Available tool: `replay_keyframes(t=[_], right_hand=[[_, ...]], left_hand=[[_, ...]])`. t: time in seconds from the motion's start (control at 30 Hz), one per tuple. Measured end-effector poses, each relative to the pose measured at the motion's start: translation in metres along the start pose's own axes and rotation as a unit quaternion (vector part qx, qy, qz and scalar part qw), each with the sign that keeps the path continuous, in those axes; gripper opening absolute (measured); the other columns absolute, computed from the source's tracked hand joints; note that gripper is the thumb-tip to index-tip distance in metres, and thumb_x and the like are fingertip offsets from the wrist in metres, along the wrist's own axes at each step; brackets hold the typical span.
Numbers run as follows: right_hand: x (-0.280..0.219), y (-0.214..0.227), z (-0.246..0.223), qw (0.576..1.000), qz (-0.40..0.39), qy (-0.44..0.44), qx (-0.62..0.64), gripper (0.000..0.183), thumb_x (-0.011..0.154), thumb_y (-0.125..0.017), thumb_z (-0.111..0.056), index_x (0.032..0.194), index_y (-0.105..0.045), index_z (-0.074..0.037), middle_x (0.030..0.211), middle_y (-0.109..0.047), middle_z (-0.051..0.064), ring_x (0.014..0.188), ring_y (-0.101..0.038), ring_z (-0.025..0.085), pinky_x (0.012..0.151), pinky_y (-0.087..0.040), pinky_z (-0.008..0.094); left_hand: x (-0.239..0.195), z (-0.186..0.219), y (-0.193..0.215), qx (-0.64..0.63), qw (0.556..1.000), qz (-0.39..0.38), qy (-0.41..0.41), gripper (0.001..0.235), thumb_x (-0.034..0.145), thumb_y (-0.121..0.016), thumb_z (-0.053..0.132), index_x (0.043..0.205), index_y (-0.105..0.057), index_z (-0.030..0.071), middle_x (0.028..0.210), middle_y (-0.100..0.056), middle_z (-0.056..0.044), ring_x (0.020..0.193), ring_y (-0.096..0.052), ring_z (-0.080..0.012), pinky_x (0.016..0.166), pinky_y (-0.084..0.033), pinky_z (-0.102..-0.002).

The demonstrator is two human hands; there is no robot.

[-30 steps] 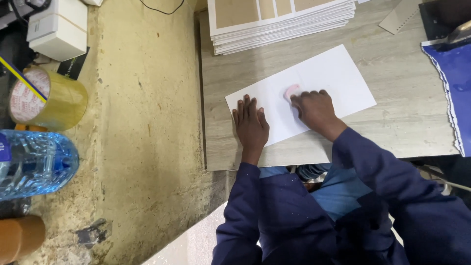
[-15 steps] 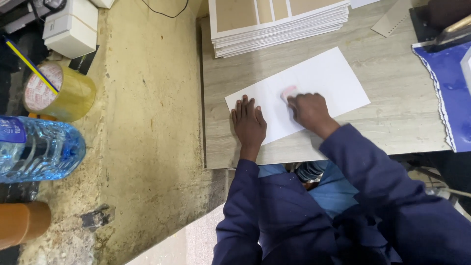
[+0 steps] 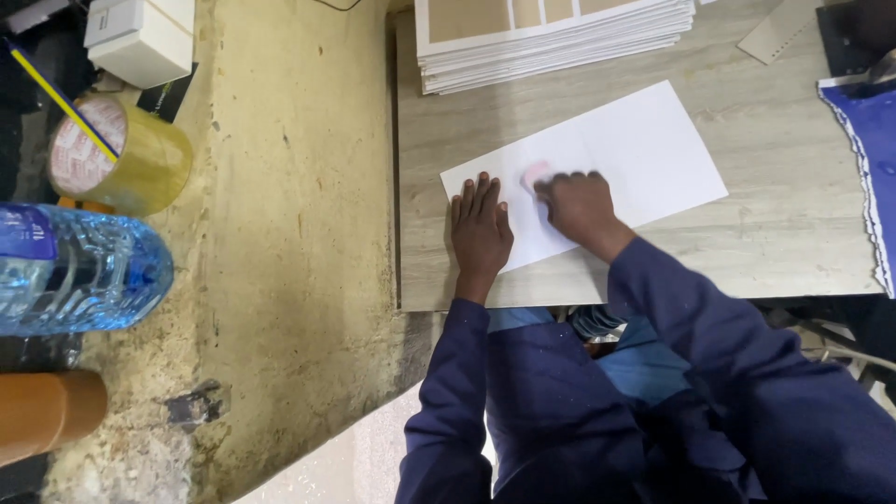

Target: Folding paper covers and using a handheld tool to press and sharpen the creases on a workbench.

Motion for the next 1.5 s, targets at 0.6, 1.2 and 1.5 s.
replay_keyframes(t=[0.6,1.2,1.5], right_hand=[[-0.112,0.038,-0.027,0.999,-0.027,-0.003,0.037,0.034,0.100,-0.061,-0.019,0.128,-0.080,-0.017,0.101,-0.083,0.012,0.098,-0.081,0.035,0.086,-0.062,0.048],[-0.113,0.019,-0.029,1.000,-0.027,0.005,0.005,0.034,0.091,-0.068,-0.013,0.123,-0.080,-0.012,0.096,-0.081,0.011,0.088,-0.080,0.031,0.074,-0.060,0.041],[-0.012,-0.004,-0.014,0.999,0.037,0.028,-0.002,0.035,0.086,-0.074,-0.014,0.120,-0.081,-0.011,0.090,-0.079,0.009,0.082,-0.078,0.030,0.071,-0.056,0.043]], left_hand=[[0.001,0.005,0.009,-0.029,0.997,-0.062,0.027,0.051,0.117,-0.038,0.041,0.159,-0.056,0.018,0.172,-0.046,-0.008,0.164,-0.034,-0.0300,0.136,-0.014,-0.049],[0.000,0.002,0.004,-0.008,0.999,-0.035,0.007,0.052,0.116,-0.041,0.045,0.157,-0.057,0.019,0.170,-0.048,-0.009,0.163,-0.036,-0.0301,0.134,-0.016,-0.049],[0.000,0.003,0.004,-0.021,0.999,-0.034,0.005,0.053,0.115,-0.041,0.047,0.157,-0.057,0.017,0.170,-0.049,-0.010,0.163,-0.037,-0.0320,0.135,-0.016,-0.050]])
Point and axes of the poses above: each hand's wrist, its own x-axis towards the middle knuckle, its own y-axis out of the back of the hand, z = x × y, the point moved 8 cm from there along x, towards the middle knuckle
